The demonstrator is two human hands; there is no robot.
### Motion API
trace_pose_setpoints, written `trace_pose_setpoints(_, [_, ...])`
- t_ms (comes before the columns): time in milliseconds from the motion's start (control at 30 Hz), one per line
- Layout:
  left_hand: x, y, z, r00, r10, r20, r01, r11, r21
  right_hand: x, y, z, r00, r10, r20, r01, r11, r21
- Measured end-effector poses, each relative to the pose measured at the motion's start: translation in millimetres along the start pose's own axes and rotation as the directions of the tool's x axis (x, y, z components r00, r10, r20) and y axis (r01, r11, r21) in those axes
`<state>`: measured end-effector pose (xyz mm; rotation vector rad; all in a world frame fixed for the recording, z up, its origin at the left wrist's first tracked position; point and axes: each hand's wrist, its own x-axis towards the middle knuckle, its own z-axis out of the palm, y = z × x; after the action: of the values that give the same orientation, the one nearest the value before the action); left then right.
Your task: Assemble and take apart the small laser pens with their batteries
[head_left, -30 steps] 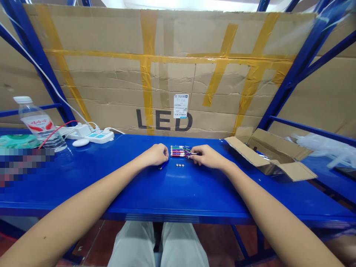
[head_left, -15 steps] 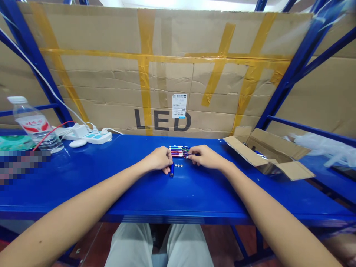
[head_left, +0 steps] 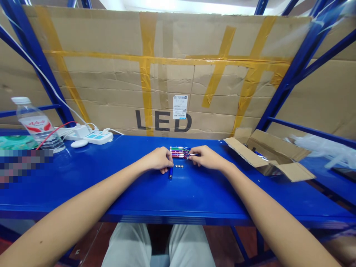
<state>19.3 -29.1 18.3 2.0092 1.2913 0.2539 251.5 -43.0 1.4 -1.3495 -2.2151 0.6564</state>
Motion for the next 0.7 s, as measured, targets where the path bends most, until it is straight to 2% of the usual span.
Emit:
trace_pose_setpoints(200, [-1,-2,-7.7,1.0,0.007,0.015,-0.007,1.0,-0.002,0,1,1,1.0,0.003,0.012,-0.004,1.0,0.01])
trace_pose_setpoints(367, [1,-3,-9.8,0.997,0.035,-0.064,-0.029,0.996,0.084,0,3,1,1.0,0.005,0.014,-0.005,0.999,0.033])
trace_pose_setpoints(433, [3,-4,-8.6,0.986,0.103,-0.132,-0.085,0.987,0.133,0,3,1,1.0,0.004,0.018,-0.005,0.999,0.043])
trace_pose_setpoints(500, [4,-4,-5.5,0.942,0.242,-0.233,-0.201,0.962,0.186,0,1,2,1.0,-0.004,0.023,0.002,0.997,0.072])
trace_pose_setpoints(567, [3,-2,-0.8,0.863,0.411,-0.295,-0.345,0.905,0.25,0,-3,5,1.0,-0.008,0.022,0.004,0.99,0.14])
trace_pose_setpoints(633, [0,0,4.5,0.794,0.542,-0.277,-0.461,0.832,0.308,0,-9,9,1.0,0.002,0.027,-0.008,0.97,0.245])
trace_pose_setpoints(700, [-3,2,9.2,0.762,0.605,-0.23,-0.518,0.783,0.344,1,-14,15,0.999,0.007,0.051,-0.024,0.936,0.351])
